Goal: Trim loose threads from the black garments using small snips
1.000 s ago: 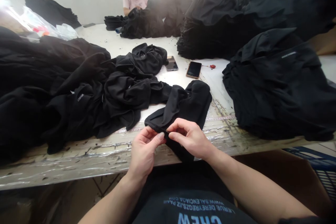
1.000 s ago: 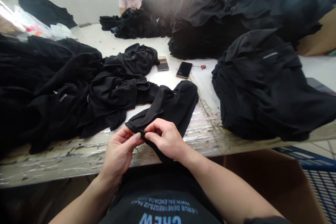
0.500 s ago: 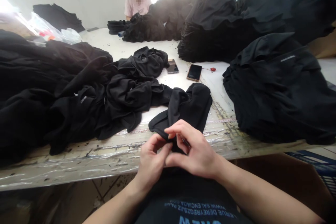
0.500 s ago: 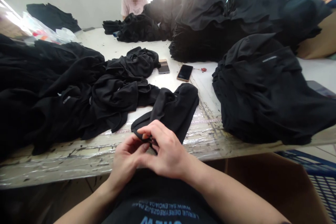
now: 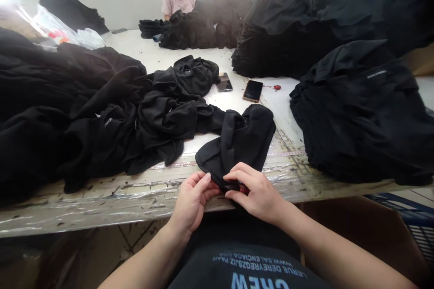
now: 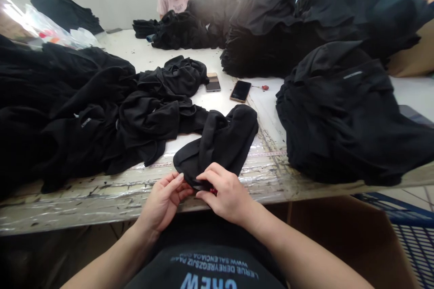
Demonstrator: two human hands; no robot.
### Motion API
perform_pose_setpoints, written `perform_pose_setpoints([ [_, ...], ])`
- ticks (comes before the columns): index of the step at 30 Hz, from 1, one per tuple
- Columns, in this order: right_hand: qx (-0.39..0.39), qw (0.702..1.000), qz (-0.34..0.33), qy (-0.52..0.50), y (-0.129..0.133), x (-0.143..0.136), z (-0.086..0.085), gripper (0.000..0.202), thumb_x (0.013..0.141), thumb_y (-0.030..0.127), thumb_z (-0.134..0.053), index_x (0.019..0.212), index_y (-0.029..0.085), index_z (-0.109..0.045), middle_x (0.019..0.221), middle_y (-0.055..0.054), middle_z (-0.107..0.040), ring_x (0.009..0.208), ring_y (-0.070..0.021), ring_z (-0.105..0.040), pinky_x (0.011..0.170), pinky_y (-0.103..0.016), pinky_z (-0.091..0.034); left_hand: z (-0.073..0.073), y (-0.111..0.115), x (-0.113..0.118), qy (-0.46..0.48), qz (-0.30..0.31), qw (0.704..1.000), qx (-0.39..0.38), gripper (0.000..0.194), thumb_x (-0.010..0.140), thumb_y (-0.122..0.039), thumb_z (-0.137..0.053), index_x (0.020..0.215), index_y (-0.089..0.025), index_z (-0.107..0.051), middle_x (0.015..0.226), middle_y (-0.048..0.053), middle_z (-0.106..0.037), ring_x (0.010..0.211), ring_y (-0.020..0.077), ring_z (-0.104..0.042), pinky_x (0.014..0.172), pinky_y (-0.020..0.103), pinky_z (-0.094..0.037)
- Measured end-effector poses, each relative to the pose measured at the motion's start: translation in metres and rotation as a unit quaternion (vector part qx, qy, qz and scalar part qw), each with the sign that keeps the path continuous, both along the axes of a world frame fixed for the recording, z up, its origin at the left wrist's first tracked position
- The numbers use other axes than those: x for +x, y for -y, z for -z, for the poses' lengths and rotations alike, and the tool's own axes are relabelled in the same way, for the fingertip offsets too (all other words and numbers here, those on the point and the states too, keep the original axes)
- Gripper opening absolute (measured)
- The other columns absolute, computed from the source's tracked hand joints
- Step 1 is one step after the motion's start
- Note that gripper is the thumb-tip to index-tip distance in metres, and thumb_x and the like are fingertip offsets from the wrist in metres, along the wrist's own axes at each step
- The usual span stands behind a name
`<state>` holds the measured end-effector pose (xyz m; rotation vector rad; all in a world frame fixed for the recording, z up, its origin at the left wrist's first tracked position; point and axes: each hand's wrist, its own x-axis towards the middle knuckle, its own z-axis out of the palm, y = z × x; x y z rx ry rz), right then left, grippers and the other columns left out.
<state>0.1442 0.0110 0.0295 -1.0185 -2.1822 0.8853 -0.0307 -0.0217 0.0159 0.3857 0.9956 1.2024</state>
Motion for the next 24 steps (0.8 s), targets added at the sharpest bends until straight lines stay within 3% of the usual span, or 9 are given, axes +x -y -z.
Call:
perform_pose_setpoints([
  [3, -0.066, 0.997, 0.051, 0.007, -0.005, 0.005, -0.008, 0.031, 0.074, 0.02, -0.068, 0.104, 0.019, -0.059, 0.094, -0.004, -0.059, 0.085, -0.0172, -0.059, 0.073, -0.028, -0.05, 0.002, 0.002, 0.002, 0.019, 0.005, 1.0, -0.003, 0.02, 0.075, -0.026, -0.071, 0.082, -0.01, -0.063, 0.08, 0.007, -0.068, 0.069, 0.0125, -0.063, 0.066, 0.023, -0.052],
  [6, -0.126, 0.989, 0.081, 0.0, -0.008, 0.006, -0.009, 0.02, 0.078, 0.022, -0.064, 0.097, 0.019, -0.061, 0.09, -0.003, -0.061, 0.083, -0.0169, -0.06, 0.072, -0.029, -0.05, 0.003, 0.004, 0.005, 0.025, 0.007, 1.0, -0.002, 0.018, 0.076, -0.025, -0.071, 0.083, -0.01, -0.063, 0.079, 0.007, -0.068, 0.069, 0.0122, -0.063, 0.065, 0.023, -0.052],
  [12, -0.155, 0.985, 0.073, -0.018, -0.006, 0.002, -0.004, 0.023, 0.077, 0.024, -0.064, 0.099, 0.018, -0.061, 0.092, -0.004, -0.062, 0.082, -0.0165, -0.06, 0.071, -0.028, -0.049, 0.007, 0.006, 0.012, 0.017, 0.012, 1.0, 0.008, 0.018, 0.077, -0.025, -0.07, 0.087, -0.01, -0.064, 0.082, 0.006, -0.068, 0.07, 0.0118, -0.063, 0.069, 0.024, -0.052],
  [18, -0.222, 0.972, 0.071, -0.021, -0.004, 0.001, -0.001, 0.013, 0.078, 0.024, -0.061, 0.089, 0.017, -0.064, 0.082, -0.003, -0.064, 0.069, -0.0139, -0.058, 0.061, -0.026, -0.048, 0.008, 0.006, 0.017, 0.0, 0.014, 1.0, 0.025, 0.02, 0.078, -0.026, -0.069, 0.09, -0.011, -0.065, 0.086, 0.007, -0.068, 0.074, 0.0134, -0.064, 0.071, 0.026, -0.052],
  [24, -0.227, 0.97, 0.072, -0.044, -0.003, 0.002, 0.001, 0.012, 0.077, 0.022, -0.063, 0.087, 0.017, -0.065, 0.079, -0.002, -0.064, 0.066, -0.013, -0.057, 0.059, -0.025, -0.046, 0.004, 0.008, 0.02, 0.009, 0.034, 0.999, 0.019, 0.018, 0.08, -0.024, -0.067, 0.092, -0.011, -0.065, 0.088, 0.008, -0.069, 0.078, 0.0148, -0.064, 0.074, 0.028, -0.052],
])
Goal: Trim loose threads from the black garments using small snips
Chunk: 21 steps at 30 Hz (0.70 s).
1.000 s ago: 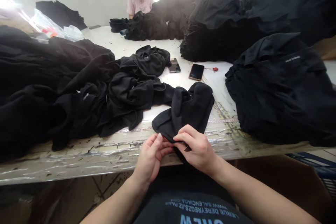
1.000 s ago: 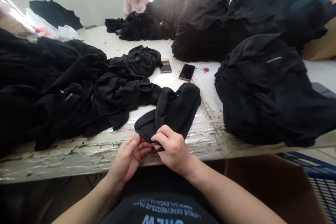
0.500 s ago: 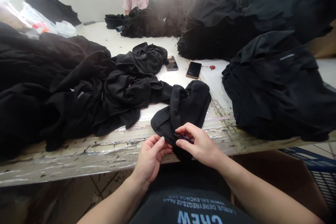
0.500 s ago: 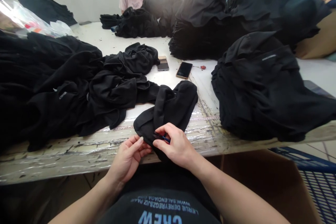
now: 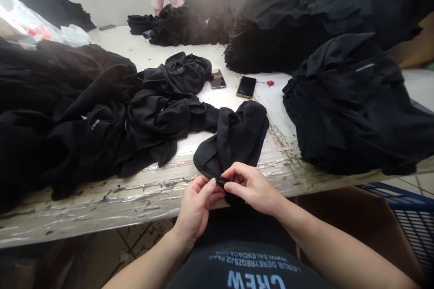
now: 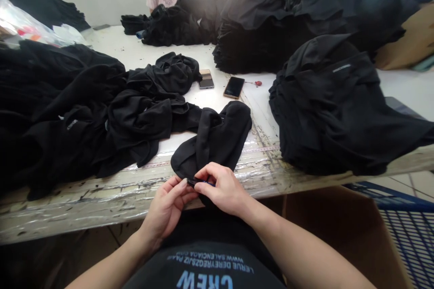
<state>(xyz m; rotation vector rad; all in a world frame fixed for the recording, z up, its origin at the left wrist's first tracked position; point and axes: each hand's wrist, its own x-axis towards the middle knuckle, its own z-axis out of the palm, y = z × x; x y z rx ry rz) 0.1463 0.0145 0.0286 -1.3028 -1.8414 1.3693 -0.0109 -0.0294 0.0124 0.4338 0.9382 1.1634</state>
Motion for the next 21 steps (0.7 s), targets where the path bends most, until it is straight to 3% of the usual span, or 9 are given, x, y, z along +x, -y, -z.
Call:
perform_pose_setpoints([
  [13, 0.112, 0.992, -0.006, 0.049, 0.0068, 0.0069, -0.0058, 0.012, 0.075, 0.014, -0.065, 0.086, 0.019, -0.067, 0.082, -0.002, -0.06, 0.072, -0.0133, -0.056, 0.063, -0.025, -0.045, -0.0007, -0.0018, -0.0022, 0.04, -0.06, 0.997, -0.004, 0.012, 0.082, -0.022, -0.062, 0.09, -0.013, -0.061, 0.086, 0.005, -0.068, 0.077, 0.0148, -0.064, 0.069, 0.027, -0.052],
  [21, 0.123, 0.991, 0.008, 0.05, 0.0076, 0.0077, -0.008, 0.011, 0.076, 0.016, -0.065, 0.086, 0.02, -0.067, 0.082, -0.002, -0.06, 0.072, -0.0138, -0.056, 0.063, -0.026, -0.045, -0.0005, -0.0007, -0.0006, -0.002, -0.048, 0.999, -0.004, 0.017, 0.076, -0.022, -0.07, 0.09, -0.013, -0.064, 0.089, 0.006, -0.069, 0.079, 0.0151, -0.064, 0.072, 0.027, -0.051],
])
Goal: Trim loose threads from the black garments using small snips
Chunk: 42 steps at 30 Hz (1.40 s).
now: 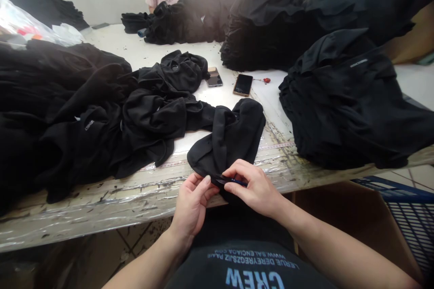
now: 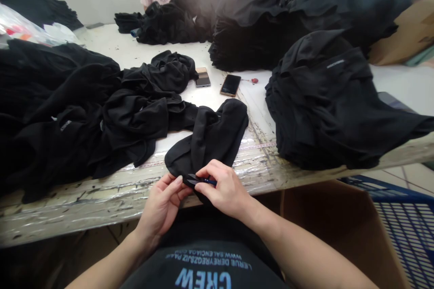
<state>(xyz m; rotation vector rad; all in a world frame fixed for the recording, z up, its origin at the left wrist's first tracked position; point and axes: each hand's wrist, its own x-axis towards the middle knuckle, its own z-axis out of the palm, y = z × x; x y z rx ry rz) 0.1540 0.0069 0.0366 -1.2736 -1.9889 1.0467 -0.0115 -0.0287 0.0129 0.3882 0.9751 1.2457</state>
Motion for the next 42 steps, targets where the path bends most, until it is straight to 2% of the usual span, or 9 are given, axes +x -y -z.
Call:
perform_pose_setpoints([
  [10, 0.008, 1.0, -0.015, 0.016, -0.003, -0.008, -0.009, 0.01, 0.076, 0.014, -0.064, 0.084, 0.018, -0.067, 0.081, -0.002, -0.06, 0.072, -0.0139, -0.056, 0.064, -0.025, -0.045, 0.004, 0.005, 0.008, -0.042, 0.025, 0.999, 0.025, 0.017, 0.075, -0.021, -0.072, 0.089, -0.013, -0.068, 0.085, 0.005, -0.07, 0.078, 0.0141, -0.063, 0.076, 0.026, -0.051],
  [18, 0.005, 1.0, -0.01, 0.024, -0.004, -0.007, -0.008, 0.009, 0.076, 0.013, -0.062, 0.081, 0.019, -0.067, 0.077, -0.001, -0.06, 0.069, -0.0131, -0.056, 0.062, -0.025, -0.044, 0.005, 0.006, 0.009, -0.04, 0.027, 0.999, 0.014, 0.017, 0.072, -0.022, -0.074, 0.086, -0.013, -0.069, 0.082, 0.005, -0.071, 0.076, 0.015, -0.065, 0.076, 0.027, -0.051],
  [26, -0.033, 0.999, 0.003, 0.013, -0.004, -0.006, -0.004, 0.005, 0.076, 0.015, -0.062, 0.076, 0.018, -0.066, 0.072, 0.0, -0.061, 0.062, -0.0116, -0.055, 0.054, -0.023, -0.042, 0.003, 0.006, 0.009, -0.033, 0.031, 0.999, -0.005, 0.024, 0.068, -0.026, -0.077, 0.086, -0.011, -0.069, 0.081, 0.007, -0.071, 0.074, 0.0156, -0.066, 0.075, 0.027, -0.052],
  [30, -0.056, 0.998, 0.015, 0.003, -0.005, -0.005, -0.001, 0.005, 0.076, 0.015, -0.061, 0.073, 0.018, -0.064, 0.07, 0.0, -0.06, 0.058, -0.0108, -0.053, 0.052, -0.023, -0.042, 0.004, 0.005, 0.009, -0.028, 0.03, 0.999, -0.018, 0.026, 0.071, -0.029, -0.075, 0.088, -0.011, -0.067, 0.082, 0.007, -0.07, 0.07, 0.0147, -0.065, 0.071, 0.028, -0.053],
  [33, -0.067, 0.997, 0.029, -0.007, -0.006, -0.003, 0.0, 0.003, 0.076, 0.017, -0.062, 0.077, 0.018, -0.065, 0.072, 0.0, -0.061, 0.059, -0.011, -0.054, 0.053, -0.023, -0.043, 0.006, 0.004, 0.008, -0.044, 0.024, 0.999, -0.003, 0.024, 0.074, -0.027, -0.073, 0.092, -0.012, -0.068, 0.088, 0.007, -0.07, 0.076, 0.0149, -0.065, 0.074, 0.028, -0.053],
  [36, -0.041, 0.999, 0.013, 0.005, -0.005, -0.001, -0.002, 0.007, 0.075, 0.017, -0.064, 0.081, 0.018, -0.067, 0.076, 0.0, -0.061, 0.064, -0.0123, -0.055, 0.058, -0.024, -0.044, 0.008, 0.004, 0.009, -0.055, 0.022, 0.998, 0.01, 0.021, 0.074, -0.025, -0.073, 0.09, -0.013, -0.069, 0.089, 0.007, -0.07, 0.08, 0.0157, -0.065, 0.078, 0.028, -0.052],
  [42, 0.008, 1.0, -0.004, 0.03, -0.001, -0.001, -0.007, 0.01, 0.076, 0.015, -0.064, 0.084, 0.02, -0.068, 0.08, -0.001, -0.06, 0.07, -0.013, -0.056, 0.063, -0.025, -0.045, 0.008, 0.006, 0.015, -0.058, 0.039, 0.998, -0.006, 0.02, 0.069, -0.027, -0.076, 0.083, -0.013, -0.071, 0.08, 0.005, -0.071, 0.074, 0.0169, -0.065, 0.075, 0.029, -0.052],
])
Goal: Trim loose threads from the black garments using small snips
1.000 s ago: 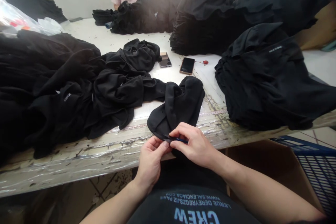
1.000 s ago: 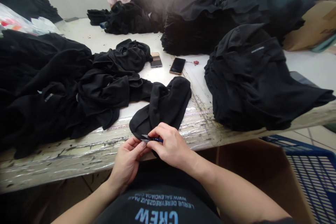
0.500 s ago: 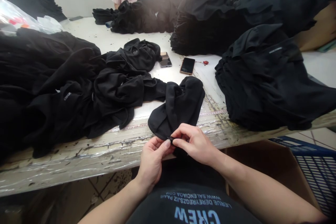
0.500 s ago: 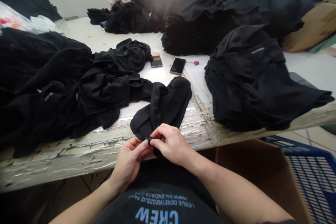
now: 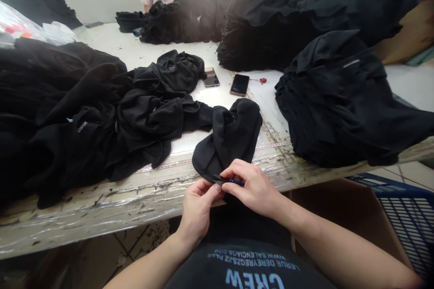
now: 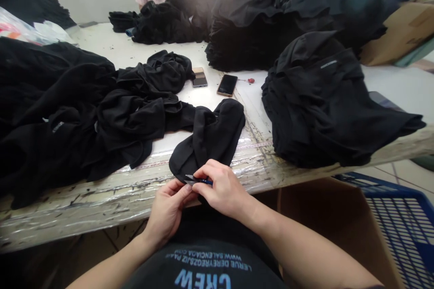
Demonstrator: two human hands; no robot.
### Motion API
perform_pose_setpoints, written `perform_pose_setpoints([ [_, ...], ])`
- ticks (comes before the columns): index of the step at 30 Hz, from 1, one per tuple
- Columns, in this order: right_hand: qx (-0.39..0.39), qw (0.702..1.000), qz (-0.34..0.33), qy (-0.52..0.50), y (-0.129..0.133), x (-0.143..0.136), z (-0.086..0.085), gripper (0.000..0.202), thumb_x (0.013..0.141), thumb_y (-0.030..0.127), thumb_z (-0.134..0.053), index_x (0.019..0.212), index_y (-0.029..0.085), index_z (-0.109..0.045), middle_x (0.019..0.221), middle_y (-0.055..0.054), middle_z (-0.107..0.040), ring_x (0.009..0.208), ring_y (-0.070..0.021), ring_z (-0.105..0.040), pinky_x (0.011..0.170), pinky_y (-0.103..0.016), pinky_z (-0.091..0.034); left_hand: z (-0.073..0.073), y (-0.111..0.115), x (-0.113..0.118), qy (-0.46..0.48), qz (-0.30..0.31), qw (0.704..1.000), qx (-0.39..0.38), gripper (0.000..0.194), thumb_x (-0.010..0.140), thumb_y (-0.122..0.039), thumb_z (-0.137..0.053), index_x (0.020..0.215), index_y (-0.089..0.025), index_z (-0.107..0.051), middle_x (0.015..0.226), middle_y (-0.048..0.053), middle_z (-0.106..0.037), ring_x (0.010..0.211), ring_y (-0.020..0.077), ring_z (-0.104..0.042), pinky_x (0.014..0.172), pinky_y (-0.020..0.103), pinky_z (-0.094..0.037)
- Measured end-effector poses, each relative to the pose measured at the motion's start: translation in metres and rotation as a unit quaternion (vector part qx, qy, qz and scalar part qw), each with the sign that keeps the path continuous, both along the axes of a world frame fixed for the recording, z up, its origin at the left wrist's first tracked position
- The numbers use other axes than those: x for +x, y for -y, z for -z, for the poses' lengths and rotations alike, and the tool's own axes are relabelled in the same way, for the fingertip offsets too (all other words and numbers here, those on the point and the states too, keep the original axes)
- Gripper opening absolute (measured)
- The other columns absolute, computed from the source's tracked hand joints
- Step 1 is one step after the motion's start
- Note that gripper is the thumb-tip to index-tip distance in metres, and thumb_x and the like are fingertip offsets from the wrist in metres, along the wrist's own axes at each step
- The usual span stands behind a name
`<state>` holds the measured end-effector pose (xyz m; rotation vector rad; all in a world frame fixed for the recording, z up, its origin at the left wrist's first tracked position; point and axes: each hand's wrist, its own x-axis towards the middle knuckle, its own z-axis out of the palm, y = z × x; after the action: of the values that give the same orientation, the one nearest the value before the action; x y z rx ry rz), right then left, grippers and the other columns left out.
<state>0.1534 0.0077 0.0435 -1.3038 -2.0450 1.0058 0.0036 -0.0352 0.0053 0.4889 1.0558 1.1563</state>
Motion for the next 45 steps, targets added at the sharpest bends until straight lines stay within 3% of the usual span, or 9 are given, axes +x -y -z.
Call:
perform_pose_setpoints([
  [5, -0.002, 1.0, -0.001, 0.001, 0.0, 0.001, 0.001, 0.008, 0.076, 0.015, -0.064, 0.082, 0.019, -0.067, 0.078, -0.001, -0.06, 0.069, -0.0129, -0.056, 0.062, -0.025, -0.044, 0.0, 0.001, 0.003, 0.017, 0.008, 0.999, -0.029, 0.022, 0.066, -0.026, -0.078, 0.081, -0.012, -0.07, 0.076, 0.005, -0.07, 0.069, 0.016, -0.065, 0.071, 0.029, -0.053],
  [12, -0.044, 0.999, 0.018, -0.007, 0.001, 0.005, 0.006, 0.006, 0.077, 0.014, -0.061, 0.074, 0.018, -0.065, 0.071, 0.0, -0.06, 0.063, -0.0117, -0.055, 0.056, -0.023, -0.042, 0.0, 0.0, 0.002, 0.045, 0.027, 0.998, -0.03, 0.025, 0.073, -0.026, -0.074, 0.091, -0.012, -0.064, 0.081, 0.007, -0.07, 0.07, 0.0153, -0.066, 0.067, 0.028, -0.053],
  [17, -0.064, 0.998, 0.026, -0.01, 0.001, 0.01, 0.006, 0.005, 0.076, 0.015, -0.062, 0.075, 0.018, -0.065, 0.071, 0.0, -0.06, 0.061, -0.0113, -0.054, 0.056, -0.023, -0.042, 0.001, -0.001, 0.0, 0.02, 0.027, 0.999, -0.031, 0.022, 0.073, -0.027, -0.073, 0.086, -0.012, -0.064, 0.077, 0.006, -0.069, 0.069, 0.0147, -0.065, 0.067, 0.028, -0.054],
  [29, -0.01, 1.0, -0.005, 0.002, 0.002, 0.006, 0.001, 0.009, 0.075, 0.014, -0.066, 0.082, 0.017, -0.069, 0.078, -0.001, -0.059, 0.07, -0.0122, -0.055, 0.064, -0.025, -0.042, 0.008, 0.002, 0.003, -0.012, 0.027, 0.999, -0.013, 0.02, 0.072, -0.027, -0.075, 0.082, -0.011, -0.069, 0.075, 0.004, -0.069, 0.069, 0.0146, -0.065, 0.067, 0.026, -0.052],
  [45, -0.088, 0.996, 0.02, -0.007, -0.003, 0.008, 0.005, 0.004, 0.075, 0.015, -0.062, 0.075, 0.017, -0.066, 0.068, 0.001, -0.06, 0.058, -0.0103, -0.052, 0.053, -0.022, -0.04, 0.012, 0.0, 0.002, -0.07, 0.028, 0.997, -0.005, 0.026, 0.071, -0.031, -0.075, 0.088, -0.012, -0.07, 0.076, 0.005, -0.069, 0.069, 0.0147, -0.064, 0.064, 0.026, -0.054],
])
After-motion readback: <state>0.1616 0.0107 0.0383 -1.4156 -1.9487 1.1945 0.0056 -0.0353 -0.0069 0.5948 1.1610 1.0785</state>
